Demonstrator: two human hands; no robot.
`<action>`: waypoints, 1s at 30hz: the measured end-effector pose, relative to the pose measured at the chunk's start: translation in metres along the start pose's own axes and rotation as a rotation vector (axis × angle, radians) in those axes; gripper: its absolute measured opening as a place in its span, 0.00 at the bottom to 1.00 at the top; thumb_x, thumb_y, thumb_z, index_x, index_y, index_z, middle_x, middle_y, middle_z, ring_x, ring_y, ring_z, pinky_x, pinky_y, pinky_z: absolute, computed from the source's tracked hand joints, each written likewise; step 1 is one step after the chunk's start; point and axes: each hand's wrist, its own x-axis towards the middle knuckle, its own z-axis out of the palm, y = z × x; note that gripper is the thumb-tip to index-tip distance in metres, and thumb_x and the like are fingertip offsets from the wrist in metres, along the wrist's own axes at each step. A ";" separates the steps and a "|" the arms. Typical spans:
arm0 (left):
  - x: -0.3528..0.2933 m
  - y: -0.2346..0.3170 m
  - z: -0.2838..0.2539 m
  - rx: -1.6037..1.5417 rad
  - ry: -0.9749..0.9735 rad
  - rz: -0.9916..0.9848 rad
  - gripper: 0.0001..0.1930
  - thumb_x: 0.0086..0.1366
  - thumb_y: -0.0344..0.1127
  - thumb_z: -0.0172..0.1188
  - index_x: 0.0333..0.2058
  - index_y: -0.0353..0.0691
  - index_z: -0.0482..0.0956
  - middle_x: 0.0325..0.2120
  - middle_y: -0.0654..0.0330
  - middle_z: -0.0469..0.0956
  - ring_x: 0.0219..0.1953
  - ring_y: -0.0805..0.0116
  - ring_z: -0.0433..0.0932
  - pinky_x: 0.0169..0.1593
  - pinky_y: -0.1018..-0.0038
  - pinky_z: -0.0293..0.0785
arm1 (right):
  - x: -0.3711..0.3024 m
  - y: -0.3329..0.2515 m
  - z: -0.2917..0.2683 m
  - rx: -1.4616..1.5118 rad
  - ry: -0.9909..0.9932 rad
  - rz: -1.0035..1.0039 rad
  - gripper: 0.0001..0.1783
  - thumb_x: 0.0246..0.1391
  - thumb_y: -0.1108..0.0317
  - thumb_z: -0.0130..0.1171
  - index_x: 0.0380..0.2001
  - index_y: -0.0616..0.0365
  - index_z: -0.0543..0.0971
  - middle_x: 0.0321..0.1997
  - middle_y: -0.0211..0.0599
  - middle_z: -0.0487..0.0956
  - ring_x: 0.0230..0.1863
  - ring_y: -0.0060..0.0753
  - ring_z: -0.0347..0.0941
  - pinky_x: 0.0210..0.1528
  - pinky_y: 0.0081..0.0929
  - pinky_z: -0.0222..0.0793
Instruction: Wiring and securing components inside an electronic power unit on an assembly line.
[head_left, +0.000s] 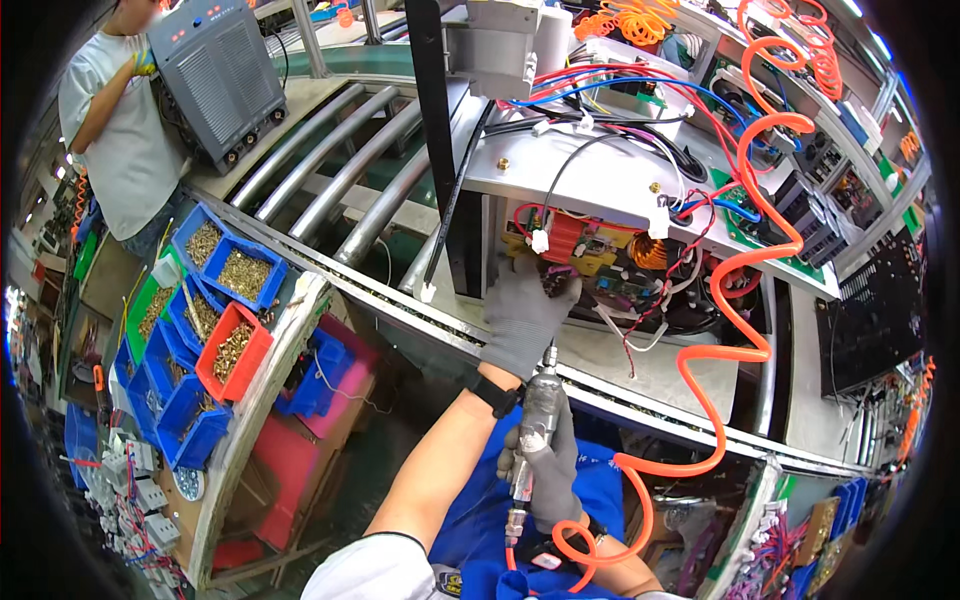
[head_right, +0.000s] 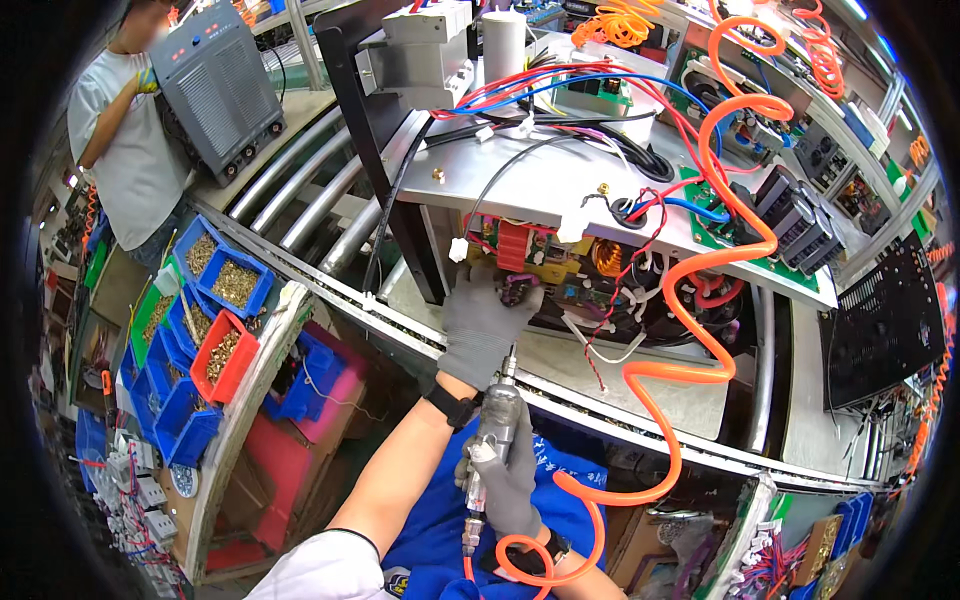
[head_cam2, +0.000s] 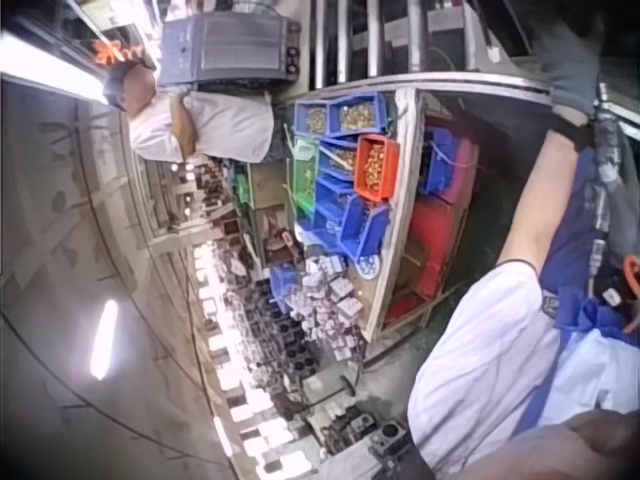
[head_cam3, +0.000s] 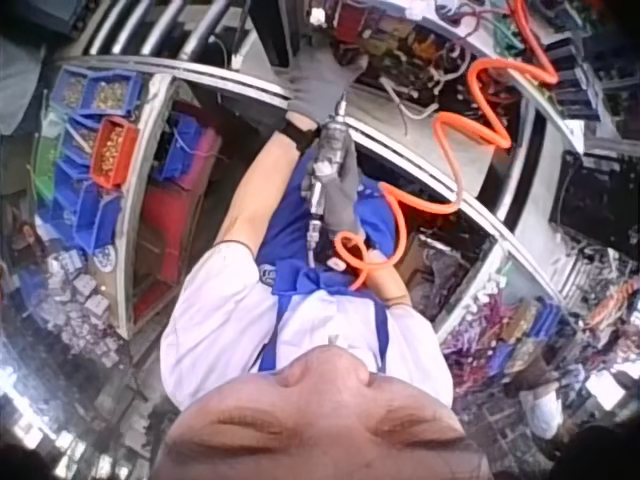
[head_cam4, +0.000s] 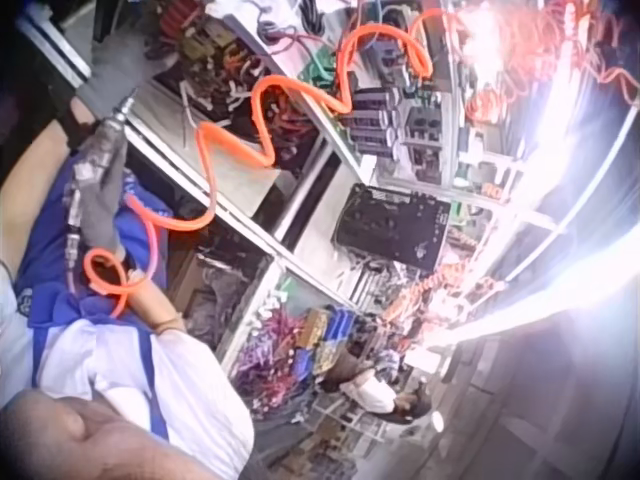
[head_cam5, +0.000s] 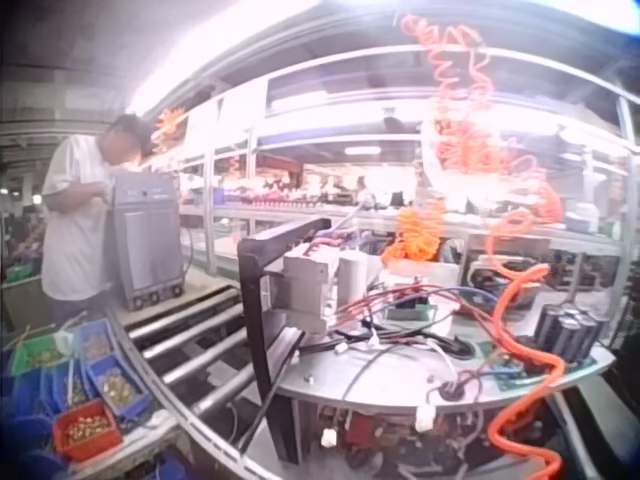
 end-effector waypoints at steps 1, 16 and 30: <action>0.000 0.000 -0.001 -0.005 -0.005 -0.006 0.26 0.46 0.54 0.70 0.35 0.40 0.74 0.27 0.51 0.76 0.32 0.49 0.78 0.32 0.58 0.77 | 0.000 0.002 0.000 -0.032 -0.008 -0.015 0.39 0.57 0.62 0.51 0.68 0.47 0.47 0.33 0.36 0.74 0.25 0.26 0.74 0.24 0.23 0.73; 0.019 -0.025 -0.019 -0.723 -0.401 -0.179 0.16 0.58 0.47 0.65 0.34 0.40 0.76 0.18 0.59 0.73 0.19 0.68 0.71 0.21 0.74 0.65 | -0.025 -0.022 -0.044 0.030 -0.157 0.122 0.45 0.53 0.68 0.58 0.70 0.49 0.47 0.33 0.37 0.73 0.23 0.27 0.73 0.23 0.23 0.71; 0.002 0.007 -0.042 -0.911 -0.363 -0.696 0.16 0.62 0.45 0.63 0.38 0.39 0.74 0.23 0.63 0.74 0.17 0.78 0.71 0.15 0.84 0.59 | -0.051 -0.050 -0.083 0.070 -0.132 0.141 0.48 0.50 0.65 0.61 0.70 0.47 0.47 0.33 0.39 0.74 0.24 0.28 0.74 0.24 0.24 0.71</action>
